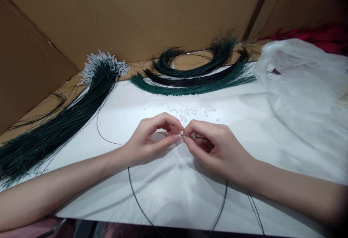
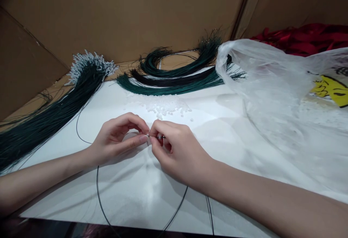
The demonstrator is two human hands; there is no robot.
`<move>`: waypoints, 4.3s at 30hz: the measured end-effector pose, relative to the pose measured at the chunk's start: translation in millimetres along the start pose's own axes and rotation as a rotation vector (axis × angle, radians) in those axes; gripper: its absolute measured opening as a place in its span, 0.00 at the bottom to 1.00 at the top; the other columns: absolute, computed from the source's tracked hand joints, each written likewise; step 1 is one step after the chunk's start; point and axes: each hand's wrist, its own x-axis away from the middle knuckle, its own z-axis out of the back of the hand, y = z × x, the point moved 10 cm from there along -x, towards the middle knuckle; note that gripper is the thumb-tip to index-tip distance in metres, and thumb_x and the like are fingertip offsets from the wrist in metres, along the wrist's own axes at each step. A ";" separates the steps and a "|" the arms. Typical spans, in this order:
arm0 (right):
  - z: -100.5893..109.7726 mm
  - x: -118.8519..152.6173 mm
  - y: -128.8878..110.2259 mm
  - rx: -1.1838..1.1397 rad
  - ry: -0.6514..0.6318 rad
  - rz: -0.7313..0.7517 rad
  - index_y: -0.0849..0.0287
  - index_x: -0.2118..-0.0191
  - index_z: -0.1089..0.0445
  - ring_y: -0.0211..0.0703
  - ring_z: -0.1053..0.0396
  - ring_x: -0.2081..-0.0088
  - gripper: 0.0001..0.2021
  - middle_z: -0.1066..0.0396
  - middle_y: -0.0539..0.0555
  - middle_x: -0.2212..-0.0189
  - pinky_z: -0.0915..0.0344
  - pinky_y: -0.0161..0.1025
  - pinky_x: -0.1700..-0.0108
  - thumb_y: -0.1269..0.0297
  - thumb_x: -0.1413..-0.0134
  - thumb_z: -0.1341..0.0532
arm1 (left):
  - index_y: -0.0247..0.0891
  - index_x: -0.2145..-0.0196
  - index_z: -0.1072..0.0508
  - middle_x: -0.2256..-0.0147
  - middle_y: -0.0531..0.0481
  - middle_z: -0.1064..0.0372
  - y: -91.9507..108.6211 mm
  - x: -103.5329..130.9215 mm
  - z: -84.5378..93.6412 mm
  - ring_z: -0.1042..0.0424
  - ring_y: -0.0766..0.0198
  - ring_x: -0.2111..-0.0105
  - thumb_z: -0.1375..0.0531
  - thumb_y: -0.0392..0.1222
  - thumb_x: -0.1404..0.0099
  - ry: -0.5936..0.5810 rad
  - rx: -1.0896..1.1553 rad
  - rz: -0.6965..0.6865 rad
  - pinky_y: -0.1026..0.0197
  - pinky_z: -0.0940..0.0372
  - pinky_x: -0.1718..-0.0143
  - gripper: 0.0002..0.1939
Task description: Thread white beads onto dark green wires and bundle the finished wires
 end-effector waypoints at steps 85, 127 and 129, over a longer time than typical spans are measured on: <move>0.8 -1.0 3.2 -0.065 -0.015 -0.065 0.60 0.68 0.36 0.30 0.47 0.78 0.06 0.43 0.44 0.79 0.48 0.32 0.75 0.73 0.39 0.44 | 0.37 0.54 0.30 0.67 0.51 0.30 0.8 2.0 1.7 0.29 0.69 0.66 0.41 0.31 0.32 -0.018 0.104 0.010 0.66 0.35 0.62 0.09; -2.8 -2.9 11.9 -0.080 -0.038 -0.151 0.61 0.70 0.32 0.31 0.42 0.77 0.07 0.35 0.47 0.77 0.45 0.32 0.75 0.69 0.41 0.41 | 0.38 0.61 0.24 0.61 0.47 0.29 -14.8 -36.5 28.8 0.31 0.60 0.60 0.40 0.39 0.33 0.066 -0.636 -0.087 0.57 0.38 0.56 0.06; -2.8 -2.4 12.8 -0.070 -0.038 -0.154 0.60 0.71 0.32 0.32 0.42 0.77 0.07 0.35 0.47 0.77 0.46 0.32 0.75 0.68 0.41 0.41 | 0.38 0.62 0.24 0.62 0.47 0.29 -15.6 -41.2 26.5 0.31 0.60 0.60 0.40 0.39 0.33 0.058 -0.641 -0.113 0.57 0.38 0.56 0.05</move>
